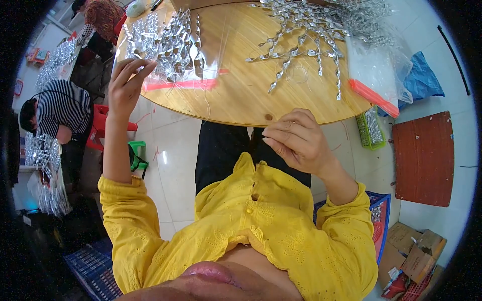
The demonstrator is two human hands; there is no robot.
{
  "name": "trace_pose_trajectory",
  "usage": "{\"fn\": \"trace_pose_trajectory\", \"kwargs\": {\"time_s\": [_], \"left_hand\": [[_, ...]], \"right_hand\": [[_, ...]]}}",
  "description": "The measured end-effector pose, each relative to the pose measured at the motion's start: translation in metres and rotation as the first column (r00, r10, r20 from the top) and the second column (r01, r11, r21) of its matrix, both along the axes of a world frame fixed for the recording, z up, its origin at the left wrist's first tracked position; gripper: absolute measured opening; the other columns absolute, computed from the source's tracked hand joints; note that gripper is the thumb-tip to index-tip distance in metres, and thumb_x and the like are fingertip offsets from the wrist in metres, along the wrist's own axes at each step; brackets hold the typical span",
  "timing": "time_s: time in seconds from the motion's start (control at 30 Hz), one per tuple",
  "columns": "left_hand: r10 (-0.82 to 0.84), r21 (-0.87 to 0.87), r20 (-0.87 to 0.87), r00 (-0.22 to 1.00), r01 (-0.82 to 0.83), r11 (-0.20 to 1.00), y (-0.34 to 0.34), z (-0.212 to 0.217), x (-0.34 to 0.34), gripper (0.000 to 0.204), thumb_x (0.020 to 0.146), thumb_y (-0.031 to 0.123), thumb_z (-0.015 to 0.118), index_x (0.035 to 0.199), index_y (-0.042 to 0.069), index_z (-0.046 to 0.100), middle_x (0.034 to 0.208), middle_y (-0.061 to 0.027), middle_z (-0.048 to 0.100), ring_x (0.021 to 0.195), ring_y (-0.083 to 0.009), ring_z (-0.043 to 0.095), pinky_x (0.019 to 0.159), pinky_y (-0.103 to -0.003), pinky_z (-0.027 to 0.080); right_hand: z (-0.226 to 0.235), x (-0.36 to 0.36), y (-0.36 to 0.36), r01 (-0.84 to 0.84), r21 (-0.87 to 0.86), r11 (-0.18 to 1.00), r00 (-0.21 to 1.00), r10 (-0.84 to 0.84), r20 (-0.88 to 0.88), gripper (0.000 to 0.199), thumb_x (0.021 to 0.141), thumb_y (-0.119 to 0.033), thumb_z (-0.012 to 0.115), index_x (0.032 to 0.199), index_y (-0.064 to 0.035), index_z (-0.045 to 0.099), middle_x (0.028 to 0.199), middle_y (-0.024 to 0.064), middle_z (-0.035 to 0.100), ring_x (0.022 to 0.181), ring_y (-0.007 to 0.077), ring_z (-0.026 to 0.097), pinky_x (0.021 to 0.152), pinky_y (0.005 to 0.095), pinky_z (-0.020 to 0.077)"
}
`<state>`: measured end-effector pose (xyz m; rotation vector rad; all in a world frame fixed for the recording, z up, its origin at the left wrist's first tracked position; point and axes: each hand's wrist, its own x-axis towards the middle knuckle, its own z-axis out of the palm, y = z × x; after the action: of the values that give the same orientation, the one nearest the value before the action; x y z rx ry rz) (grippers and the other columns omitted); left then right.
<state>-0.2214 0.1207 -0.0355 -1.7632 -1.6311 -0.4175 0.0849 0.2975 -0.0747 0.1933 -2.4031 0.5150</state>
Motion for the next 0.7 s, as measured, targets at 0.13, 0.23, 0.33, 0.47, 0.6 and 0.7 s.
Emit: {"fn": "trace_pose_trajectory", "kwargs": {"time_s": [0.13,0.23,0.33,0.47,0.6,0.7], "left_hand": [[-0.060,0.028,0.036,0.998,0.059,0.998,0.016,-0.028,-0.027,0.032,0.057,0.000,0.055,0.088,0.006,0.062,0.086,-0.0031,0.055,0.083,-0.0210,0.050,0.070,-0.031,0.044],[-0.089,0.030,0.054,0.995,0.087,0.996,0.024,-0.042,-0.037,0.031,0.058,-0.001,0.054,0.088,0.004,0.061,0.088,-0.0032,0.055,0.083,-0.0215,0.051,0.072,-0.031,0.044],[-0.124,0.021,0.067,0.990,0.123,0.992,0.029,-0.052,-0.042,0.031,0.059,-0.002,0.054,0.088,0.004,0.061,0.090,-0.0033,0.056,0.083,-0.0215,0.051,0.073,-0.030,0.044],[-0.106,-0.014,0.144,0.984,0.109,0.994,0.028,-0.068,-0.055,0.027,0.062,-0.004,0.052,0.087,0.001,0.059,0.095,-0.0056,0.056,0.089,-0.0234,0.052,0.077,-0.031,0.044],[-0.052,-0.069,0.236,0.970,0.070,0.995,0.023,-0.076,-0.063,0.025,0.064,-0.007,0.049,0.087,0.000,0.058,0.104,-0.0076,0.055,0.098,-0.0255,0.050,0.080,-0.033,0.043],[0.040,-0.144,0.290,0.956,0.002,0.990,0.021,-0.079,-0.059,0.033,0.067,-0.007,0.045,0.097,0.002,0.057,0.112,-0.0070,0.052,0.106,-0.0253,0.046,0.086,-0.034,0.039]], "right_hand": [[-0.011,0.008,0.005,0.033,-0.093,0.995,0.999,-0.029,0.045,0.013,0.066,-0.004,0.065,0.078,-0.0037,0.060,0.071,0.0046,0.060,0.066,0.0200,0.053,0.062,0.0300,0.0406],[-0.015,0.011,0.007,0.060,-0.107,0.992,0.997,-0.056,0.045,0.012,0.065,-0.002,0.065,0.076,-0.0035,0.060,0.070,0.0048,0.059,0.065,0.0199,0.052,0.062,0.0298,0.0409],[-0.018,0.013,0.009,0.089,-0.117,0.989,0.995,-0.084,0.049,0.011,0.065,-0.002,0.065,0.075,-0.0032,0.060,0.069,0.0051,0.059,0.065,0.0200,0.052,0.061,0.0295,0.0409],[-0.018,0.011,0.011,0.112,-0.129,0.985,0.992,-0.104,0.067,0.010,0.066,-0.001,0.065,0.074,-0.0028,0.060,0.069,0.0053,0.059,0.065,0.0204,0.052,0.060,0.0292,0.0408],[-0.026,0.012,0.022,0.183,-0.103,0.978,0.983,-0.179,0.046,0.009,0.066,-0.002,0.064,0.075,-0.0019,0.060,0.069,0.0059,0.059,0.067,0.0209,0.052,0.061,0.0298,0.0406],[-0.026,0.013,0.034,0.353,-0.072,0.933,0.934,-0.347,0.084,0.009,0.069,-0.004,0.063,0.077,-0.0018,0.060,0.071,0.0067,0.058,0.070,0.0211,0.052,0.064,0.0298,0.0401]]}}
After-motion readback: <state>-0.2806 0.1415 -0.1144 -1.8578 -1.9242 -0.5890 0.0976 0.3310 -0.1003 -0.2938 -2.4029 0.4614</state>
